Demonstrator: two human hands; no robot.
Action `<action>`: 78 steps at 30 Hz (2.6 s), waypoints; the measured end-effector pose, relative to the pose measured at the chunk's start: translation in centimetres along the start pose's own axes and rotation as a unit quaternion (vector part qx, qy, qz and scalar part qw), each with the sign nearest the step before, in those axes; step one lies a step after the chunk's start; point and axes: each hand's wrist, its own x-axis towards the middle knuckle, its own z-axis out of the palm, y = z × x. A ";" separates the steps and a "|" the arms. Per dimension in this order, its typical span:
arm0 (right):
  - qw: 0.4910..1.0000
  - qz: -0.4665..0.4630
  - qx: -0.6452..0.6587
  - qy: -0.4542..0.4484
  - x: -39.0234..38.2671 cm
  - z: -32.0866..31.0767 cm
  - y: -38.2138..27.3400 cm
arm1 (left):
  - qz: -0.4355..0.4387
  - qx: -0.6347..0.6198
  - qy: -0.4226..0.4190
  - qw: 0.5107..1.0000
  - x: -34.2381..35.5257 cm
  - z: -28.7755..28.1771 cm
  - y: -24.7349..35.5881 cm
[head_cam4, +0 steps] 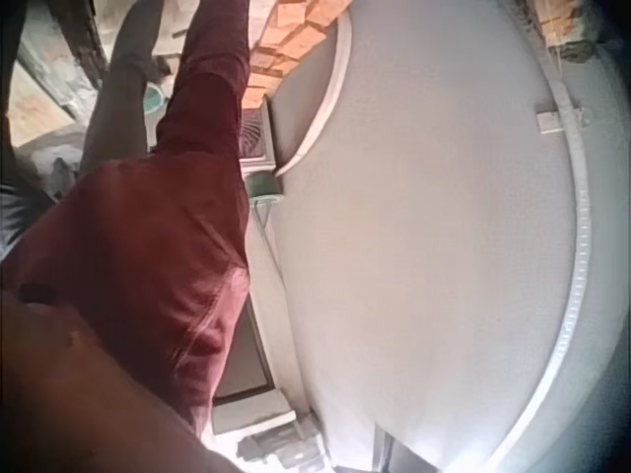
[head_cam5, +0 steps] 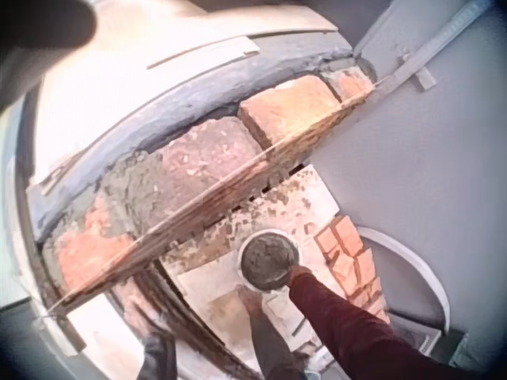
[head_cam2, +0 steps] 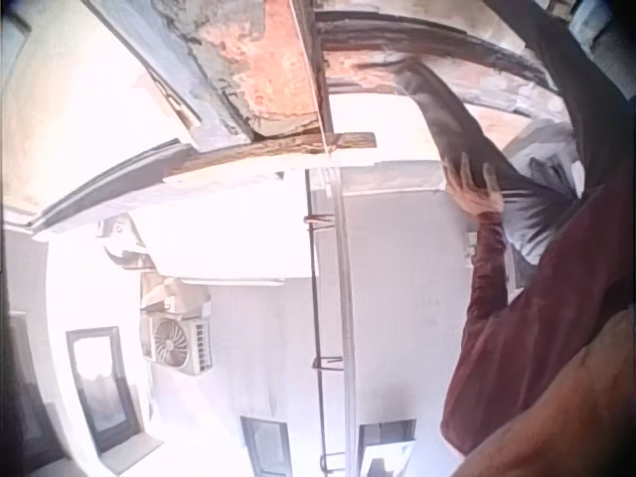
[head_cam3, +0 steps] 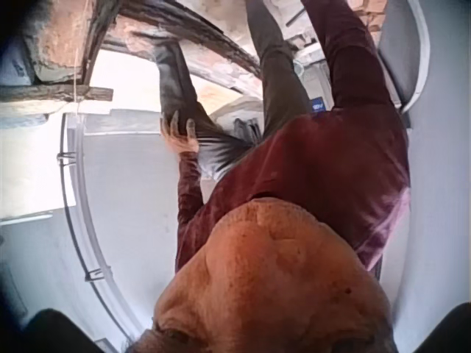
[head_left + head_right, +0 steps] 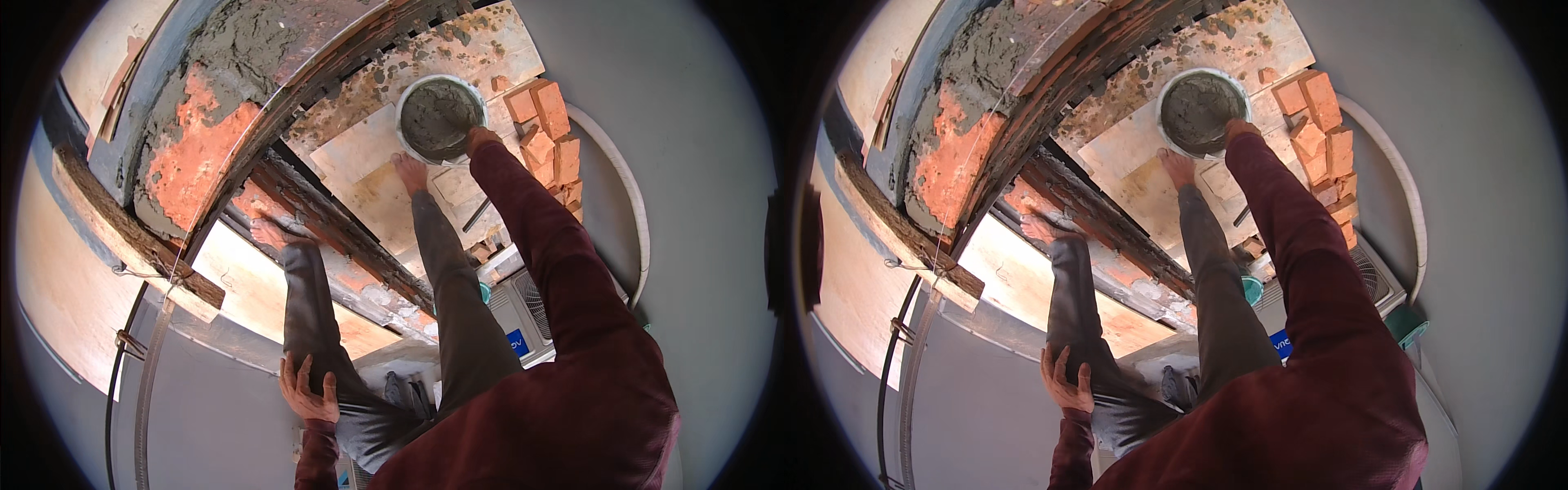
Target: The person builds a brick wall by applying mortar with a trowel and placing bricks in a row, using an axe to chip and fit a brick into a gap.
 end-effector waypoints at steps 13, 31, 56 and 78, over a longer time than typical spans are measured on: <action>0.879 -0.039 0.465 -0.096 -0.8 10.6 2.0 | 0.030 0.053 -0.056 0.997 1.6 -1.9 0.5; 0.892 -0.420 0.167 -0.022 -37.5 -27.0 -6.5 | -0.052 -0.054 0.033 0.997 1.6 -3.6 -1.5; 0.701 -0.561 -0.382 0.218 -29.6 -30.1 -34.6 | -0.094 -0.204 0.109 0.968 3.9 -2.9 -2.1; 0.722 -0.539 -0.378 0.213 -32.5 -29.0 -35.9 | -0.103 -0.203 0.090 0.970 4.3 -2.6 -1.7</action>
